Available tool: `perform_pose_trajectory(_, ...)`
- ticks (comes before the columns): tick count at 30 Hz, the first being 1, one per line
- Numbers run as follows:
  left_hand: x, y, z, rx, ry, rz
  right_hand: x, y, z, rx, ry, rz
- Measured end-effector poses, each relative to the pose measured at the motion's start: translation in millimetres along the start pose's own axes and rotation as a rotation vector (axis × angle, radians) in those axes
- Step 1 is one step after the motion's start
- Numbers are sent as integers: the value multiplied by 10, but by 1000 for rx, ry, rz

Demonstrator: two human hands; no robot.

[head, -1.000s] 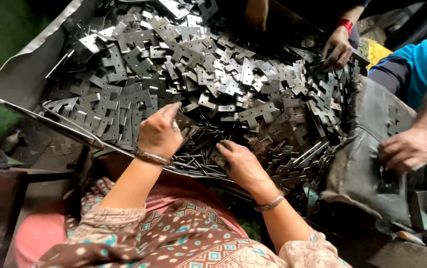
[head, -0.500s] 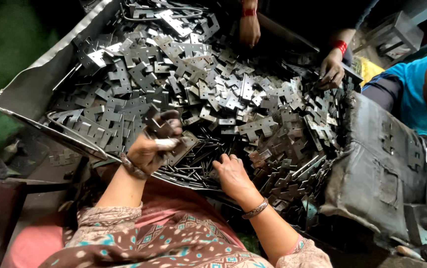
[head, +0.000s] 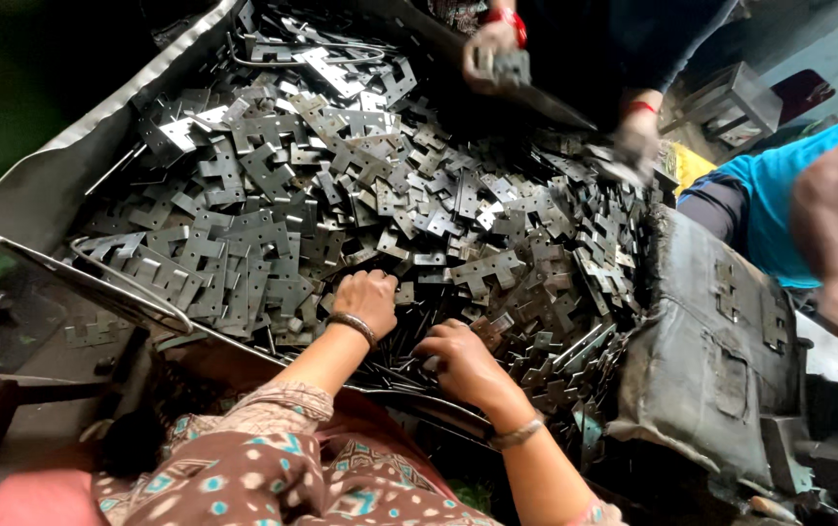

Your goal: The person sorts through metal brackets and pins in a large bin by hand, occasionally picking them up and moving them.

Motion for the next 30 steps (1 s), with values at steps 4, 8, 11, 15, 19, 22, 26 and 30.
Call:
perform_pose_trajectory(4, 106, -160, 27, -63, 34, -120, -111, 276, -265, -283, 47, 411)
perform_pose_trajectory(8, 497, -404, 177, -126, 284, -1174, -320, 403, -390, -466, 86, 1578)
perform_pose_trajectory(11, 813, -389, -64, -156, 456, -1824, -280, 387, -327, -535, 32, 2075)
perform_pose_trajectory(15, 580, 84, -523, -42, 414, -2271, 56, 347, -165, -299, 204, 2339)
perform_pose_trajectory(19, 144, 208, -929, 117, 424, -2290, -23, 69, -111, -225, -94, 2175)
perform_pose_trajectory(22, -182, -17, -1073, 232, 445, -2452, -191, -125, -65, -243, -334, 1441)
perform_pose_trajectory(26, -451, -457, -1118, 221, 522, -2647, 245, -206, -5, -189, -146, 299)
perform_pose_trajectory(30, -341, -573, -1085, -72, 632, -2601, 672, -194, -216, -134, 180, 189)
Point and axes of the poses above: each hand's wrist, its own z-axis towards the middle knuckle, its own y-axis out of the back of the hand, x = y × z, the point moved 6 cm from there along z, towards the middle knuckle, and after that the axes turned 5 degrees about z, right-handed, at the moved point
